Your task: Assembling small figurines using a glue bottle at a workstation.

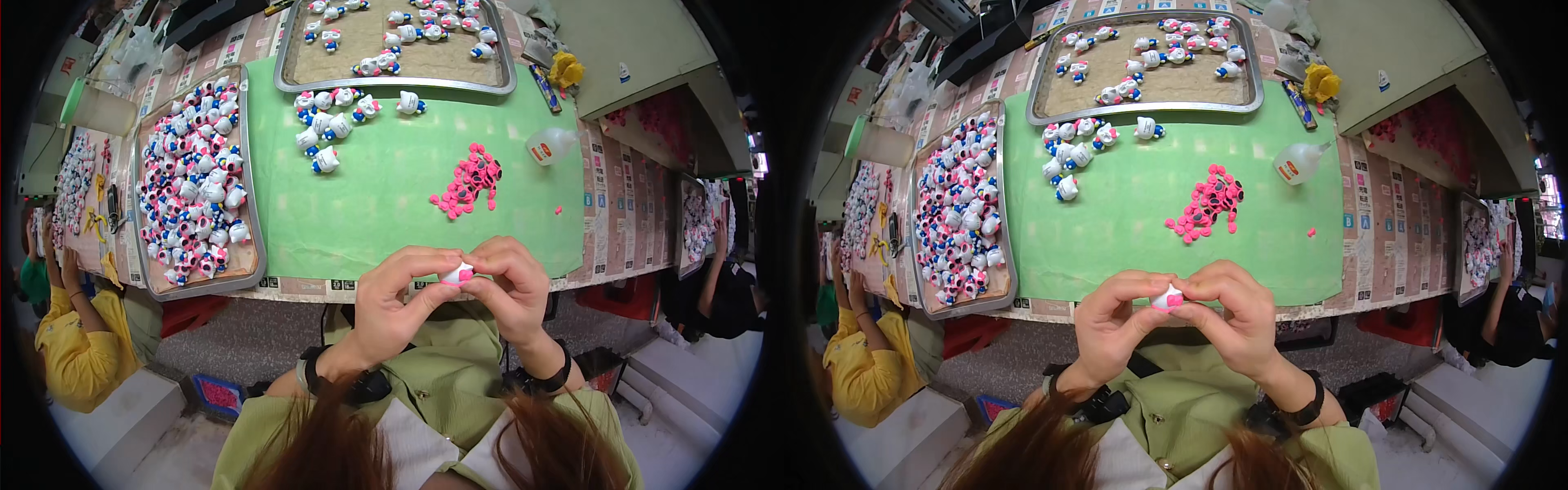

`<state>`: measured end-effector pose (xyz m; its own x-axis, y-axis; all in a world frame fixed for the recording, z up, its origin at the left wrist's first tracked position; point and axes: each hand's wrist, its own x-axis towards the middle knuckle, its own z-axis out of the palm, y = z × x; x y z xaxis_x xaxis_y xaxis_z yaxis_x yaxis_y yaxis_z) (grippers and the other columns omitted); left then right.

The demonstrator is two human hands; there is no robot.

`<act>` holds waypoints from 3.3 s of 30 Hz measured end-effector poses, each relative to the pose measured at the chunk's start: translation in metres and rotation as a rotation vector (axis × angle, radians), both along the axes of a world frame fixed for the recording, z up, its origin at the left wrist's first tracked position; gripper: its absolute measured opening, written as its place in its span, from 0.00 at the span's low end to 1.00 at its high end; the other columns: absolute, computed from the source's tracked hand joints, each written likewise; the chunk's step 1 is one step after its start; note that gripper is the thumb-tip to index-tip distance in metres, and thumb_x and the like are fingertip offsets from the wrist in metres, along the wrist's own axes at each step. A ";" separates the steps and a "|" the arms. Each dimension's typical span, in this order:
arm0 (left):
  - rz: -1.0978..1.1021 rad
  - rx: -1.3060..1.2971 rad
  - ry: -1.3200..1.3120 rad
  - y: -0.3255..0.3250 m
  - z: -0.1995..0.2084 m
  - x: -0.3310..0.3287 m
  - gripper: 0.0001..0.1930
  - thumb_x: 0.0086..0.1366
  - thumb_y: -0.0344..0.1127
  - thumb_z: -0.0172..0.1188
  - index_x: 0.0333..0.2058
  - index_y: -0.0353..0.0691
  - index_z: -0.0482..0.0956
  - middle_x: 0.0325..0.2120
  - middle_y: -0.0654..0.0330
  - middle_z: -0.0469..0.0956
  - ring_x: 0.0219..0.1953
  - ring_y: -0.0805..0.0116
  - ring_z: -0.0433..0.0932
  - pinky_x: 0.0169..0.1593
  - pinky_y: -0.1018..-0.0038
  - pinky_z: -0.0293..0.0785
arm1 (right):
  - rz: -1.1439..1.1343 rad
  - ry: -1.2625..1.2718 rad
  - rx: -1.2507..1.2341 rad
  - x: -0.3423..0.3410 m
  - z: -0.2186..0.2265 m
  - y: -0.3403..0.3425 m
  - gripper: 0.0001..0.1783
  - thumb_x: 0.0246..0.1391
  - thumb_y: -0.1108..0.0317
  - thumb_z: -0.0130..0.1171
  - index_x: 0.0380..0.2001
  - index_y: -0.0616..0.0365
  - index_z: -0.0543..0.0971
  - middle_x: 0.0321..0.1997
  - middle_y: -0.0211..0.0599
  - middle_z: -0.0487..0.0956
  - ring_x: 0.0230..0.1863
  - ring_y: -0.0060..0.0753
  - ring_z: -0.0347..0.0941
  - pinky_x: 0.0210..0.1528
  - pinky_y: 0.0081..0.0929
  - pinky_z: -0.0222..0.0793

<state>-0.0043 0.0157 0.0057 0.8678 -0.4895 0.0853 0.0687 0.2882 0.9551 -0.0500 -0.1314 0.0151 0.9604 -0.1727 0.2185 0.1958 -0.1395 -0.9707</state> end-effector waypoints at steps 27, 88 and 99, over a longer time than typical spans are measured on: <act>-0.196 -0.242 0.493 0.003 0.006 0.010 0.18 0.59 0.23 0.44 0.50 0.31 0.61 0.43 0.57 0.68 0.43 0.74 0.68 0.47 0.78 0.66 | -0.067 -0.129 -0.449 0.007 0.006 0.009 0.25 0.27 0.78 0.63 0.37 0.58 0.73 0.34 0.36 0.67 0.35 0.36 0.63 0.34 0.27 0.61; 0.868 1.129 -0.699 0.209 0.022 0.095 0.20 0.50 0.31 0.57 0.44 0.39 0.69 0.45 0.50 0.66 0.49 0.52 0.61 0.51 0.63 0.57 | 0.463 -0.240 -0.602 0.185 0.013 0.163 0.28 0.41 0.65 0.57 0.46 0.63 0.64 0.49 0.51 0.64 0.49 0.48 0.62 0.51 0.36 0.58; 0.555 1.386 -0.325 0.247 -0.015 0.101 0.24 0.64 0.44 0.35 0.56 0.39 0.53 0.57 0.45 0.46 0.60 0.52 0.44 0.60 0.64 0.38 | 0.458 -0.301 -0.740 0.174 -0.019 0.230 0.38 0.37 0.61 0.58 0.54 0.56 0.58 0.57 0.58 0.53 0.60 0.60 0.41 0.59 0.51 0.35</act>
